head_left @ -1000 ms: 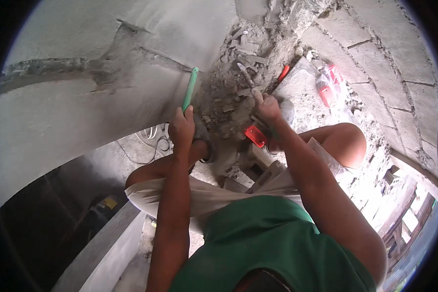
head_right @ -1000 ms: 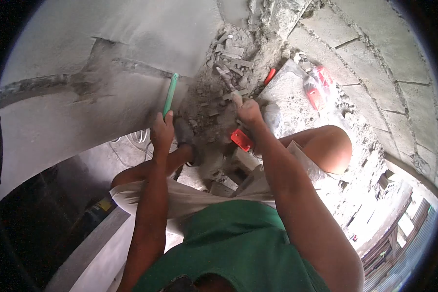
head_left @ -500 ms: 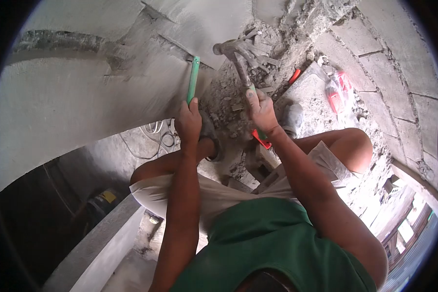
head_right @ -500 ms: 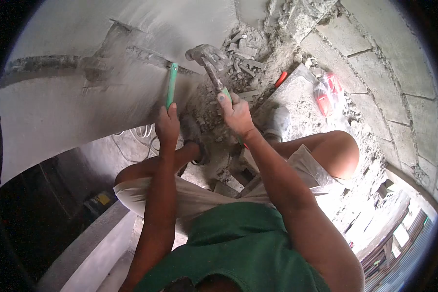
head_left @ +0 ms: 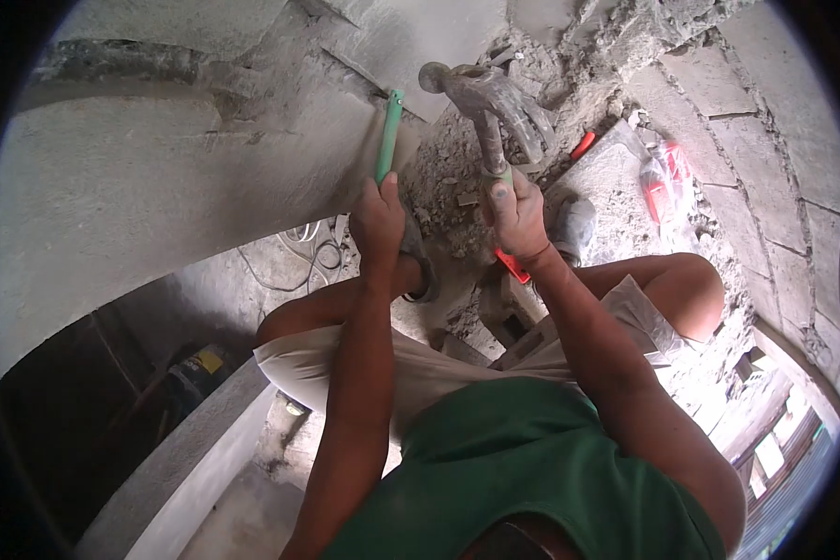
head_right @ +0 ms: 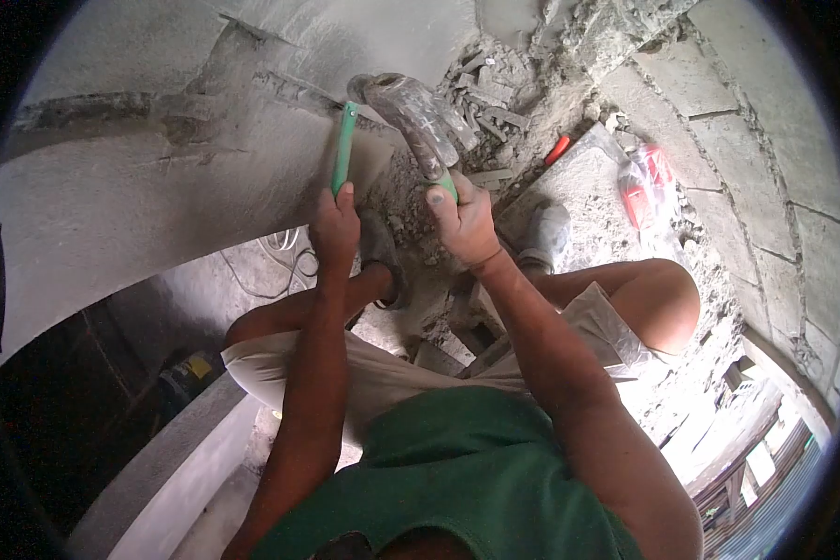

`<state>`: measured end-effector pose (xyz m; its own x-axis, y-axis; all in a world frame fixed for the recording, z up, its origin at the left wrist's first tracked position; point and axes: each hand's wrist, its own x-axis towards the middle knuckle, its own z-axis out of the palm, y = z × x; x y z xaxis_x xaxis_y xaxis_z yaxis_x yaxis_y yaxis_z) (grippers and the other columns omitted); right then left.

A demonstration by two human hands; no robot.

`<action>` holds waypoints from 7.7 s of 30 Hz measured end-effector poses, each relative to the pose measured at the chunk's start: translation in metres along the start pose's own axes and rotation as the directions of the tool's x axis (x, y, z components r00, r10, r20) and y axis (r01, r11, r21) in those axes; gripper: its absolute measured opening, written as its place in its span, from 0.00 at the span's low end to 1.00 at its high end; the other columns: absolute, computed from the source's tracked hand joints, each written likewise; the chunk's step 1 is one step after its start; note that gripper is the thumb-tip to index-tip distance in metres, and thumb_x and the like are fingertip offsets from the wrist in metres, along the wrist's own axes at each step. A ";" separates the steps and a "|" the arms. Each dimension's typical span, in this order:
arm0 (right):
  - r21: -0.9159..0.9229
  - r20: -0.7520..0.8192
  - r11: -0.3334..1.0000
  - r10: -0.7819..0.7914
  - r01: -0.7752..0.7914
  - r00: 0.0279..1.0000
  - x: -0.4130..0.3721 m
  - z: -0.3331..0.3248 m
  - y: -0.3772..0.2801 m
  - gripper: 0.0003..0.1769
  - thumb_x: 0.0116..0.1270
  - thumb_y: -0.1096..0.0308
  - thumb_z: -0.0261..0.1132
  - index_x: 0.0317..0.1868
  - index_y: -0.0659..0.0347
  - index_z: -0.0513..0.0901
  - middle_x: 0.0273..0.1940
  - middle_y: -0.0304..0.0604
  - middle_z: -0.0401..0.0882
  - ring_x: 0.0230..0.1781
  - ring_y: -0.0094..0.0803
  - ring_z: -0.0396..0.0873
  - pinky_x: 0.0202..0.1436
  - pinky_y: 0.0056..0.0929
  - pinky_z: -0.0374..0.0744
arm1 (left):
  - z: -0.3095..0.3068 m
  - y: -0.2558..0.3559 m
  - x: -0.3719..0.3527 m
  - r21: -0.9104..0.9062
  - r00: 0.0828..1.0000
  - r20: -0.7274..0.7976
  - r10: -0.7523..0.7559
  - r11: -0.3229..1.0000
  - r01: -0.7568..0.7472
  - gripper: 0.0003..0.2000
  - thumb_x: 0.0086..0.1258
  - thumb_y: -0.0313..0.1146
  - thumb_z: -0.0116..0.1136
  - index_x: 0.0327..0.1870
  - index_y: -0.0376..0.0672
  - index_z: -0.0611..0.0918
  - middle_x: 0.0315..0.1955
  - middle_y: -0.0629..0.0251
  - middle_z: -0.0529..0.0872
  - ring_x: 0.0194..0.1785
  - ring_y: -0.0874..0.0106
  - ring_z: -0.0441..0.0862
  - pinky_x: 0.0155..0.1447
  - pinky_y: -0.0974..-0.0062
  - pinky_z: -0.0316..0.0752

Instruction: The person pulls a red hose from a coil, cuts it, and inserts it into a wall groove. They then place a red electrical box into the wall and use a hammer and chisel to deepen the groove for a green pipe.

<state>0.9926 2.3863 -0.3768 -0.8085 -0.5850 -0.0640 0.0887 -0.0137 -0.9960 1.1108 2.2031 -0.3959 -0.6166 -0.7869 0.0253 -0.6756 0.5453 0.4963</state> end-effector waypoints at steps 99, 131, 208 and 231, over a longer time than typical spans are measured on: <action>-0.435 -0.616 0.696 0.233 -0.571 0.753 0.147 -0.131 0.252 0.14 0.64 0.57 0.62 0.38 0.59 0.85 0.40 0.54 0.86 0.43 0.53 0.85 0.49 0.47 0.80 | 0.057 0.017 -0.018 -0.146 0.582 0.811 0.059 0.984 0.103 0.26 0.73 0.40 0.59 0.65 0.31 0.73 0.52 0.41 0.84 0.54 0.48 0.84 0.59 0.60 0.77; 0.426 0.115 0.619 0.686 -0.659 0.718 0.122 0.068 0.074 0.07 0.65 0.67 0.66 0.37 0.62 0.82 0.26 0.36 0.75 0.19 0.24 0.71 0.20 0.24 0.68 | 0.094 -0.040 0.054 -0.714 0.691 0.686 -0.228 -0.024 0.700 0.19 0.77 0.45 0.54 0.60 0.44 0.76 0.59 0.63 0.79 0.58 0.65 0.75 0.60 0.62 0.72; 0.487 -0.033 0.708 0.601 -0.512 0.799 0.065 -0.102 0.069 0.34 0.71 0.33 0.56 0.53 0.59 0.81 0.43 0.38 0.84 0.39 0.24 0.77 0.37 0.30 0.76 | 0.112 0.029 0.112 -0.784 0.755 0.600 -0.263 -0.382 0.489 0.50 0.72 0.61 0.55 0.79 0.34 0.45 0.82 0.60 0.43 0.83 0.58 0.42 0.80 0.45 0.44; -0.269 -0.718 0.878 0.091 -0.395 0.690 -0.123 -0.289 -0.123 0.20 0.77 0.55 0.59 0.51 0.65 0.83 0.36 0.37 0.78 0.33 0.21 0.70 0.35 0.21 0.70 | 0.122 0.030 0.113 -0.771 0.678 0.628 -0.383 -0.425 0.474 0.57 0.50 0.71 0.70 0.79 0.55 0.58 0.81 0.70 0.53 0.83 0.62 0.43 0.79 0.47 0.39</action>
<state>0.9127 2.6941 -0.2650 -0.9675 0.1779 -0.1796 0.2412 0.4371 -0.8665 0.9714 2.1656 -0.4843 -0.4127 -0.5610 -0.7176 0.3070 -0.8274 0.4702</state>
